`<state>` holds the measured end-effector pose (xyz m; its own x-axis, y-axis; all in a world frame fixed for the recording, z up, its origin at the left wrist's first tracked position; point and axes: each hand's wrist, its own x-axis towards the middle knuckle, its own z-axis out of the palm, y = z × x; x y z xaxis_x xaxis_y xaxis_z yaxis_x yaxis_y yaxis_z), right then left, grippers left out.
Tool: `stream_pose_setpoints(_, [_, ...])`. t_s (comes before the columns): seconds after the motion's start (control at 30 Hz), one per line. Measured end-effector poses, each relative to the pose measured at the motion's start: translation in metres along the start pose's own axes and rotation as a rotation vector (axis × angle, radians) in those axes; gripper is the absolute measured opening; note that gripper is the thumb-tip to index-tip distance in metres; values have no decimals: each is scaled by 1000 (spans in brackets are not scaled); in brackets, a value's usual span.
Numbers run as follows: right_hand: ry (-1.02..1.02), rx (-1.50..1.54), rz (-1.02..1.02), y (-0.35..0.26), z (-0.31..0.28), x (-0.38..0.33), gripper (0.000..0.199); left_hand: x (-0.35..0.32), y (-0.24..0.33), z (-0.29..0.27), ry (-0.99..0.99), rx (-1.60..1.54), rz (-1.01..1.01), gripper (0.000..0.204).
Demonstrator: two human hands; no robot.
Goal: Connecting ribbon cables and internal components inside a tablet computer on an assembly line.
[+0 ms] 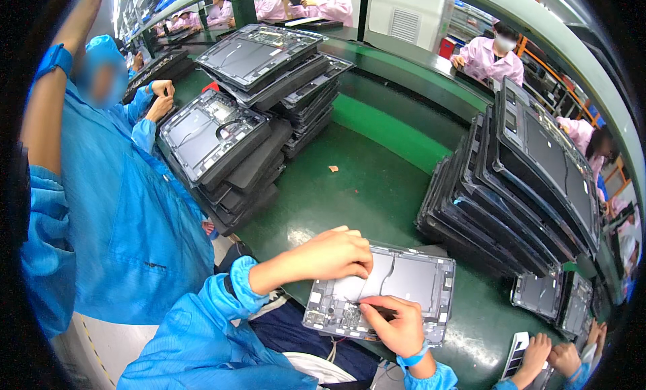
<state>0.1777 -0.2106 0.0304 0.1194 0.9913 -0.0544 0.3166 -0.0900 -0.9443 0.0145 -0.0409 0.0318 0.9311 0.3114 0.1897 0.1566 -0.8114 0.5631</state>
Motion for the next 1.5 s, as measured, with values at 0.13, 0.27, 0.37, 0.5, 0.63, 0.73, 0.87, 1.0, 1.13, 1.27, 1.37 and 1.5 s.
stream_pose_setpoints(0.13, [42,-152,-111,5,-4,-1,11,-16,17,28,353,23,-34,13])
stream_pose_setpoints(0.27, [19,-211,-300,-6,-2,1,11,-55,26,26,368,-57,-9,17])
stream_pose_setpoints(0.37, [-10,-276,-347,-2,1,-1,13,-65,35,28,307,-15,-10,15])
stream_pose_setpoints(0.5, [86,-519,-566,8,11,-3,15,-64,31,35,248,37,-2,12])
stream_pose_setpoints(0.63, [191,-785,-641,2,23,-12,16,-67,32,36,335,-30,-5,11])
stream_pose_setpoints(0.73, [200,-716,-546,-2,21,-6,11,-62,30,28,276,-45,-17,12])
stream_pose_setpoints(0.87, [147,-469,-333,-3,16,-2,8,-50,24,19,135,-104,-51,14])
stream_pose_setpoints(1.0, [115,-339,-219,-8,14,4,6,-35,30,1,-4,18,-202,30])
stream_pose_setpoints(1.13, [13,-260,-201,-10,16,9,8,-29,31,-15,-155,117,-319,30])
stream_pose_setpoints(1.27, [75,-224,-148,8,-9,-1,7,-15,10,12,-176,-75,-69,29])
stream_pose_setpoints(1.37, [23,-260,-283,-9,6,3,4,-83,22,-1,379,98,-48,33])
stream_pose_setpoints(1.5, [12,-246,-280,-1,6,5,4,-106,12,14,323,-139,-8,26])
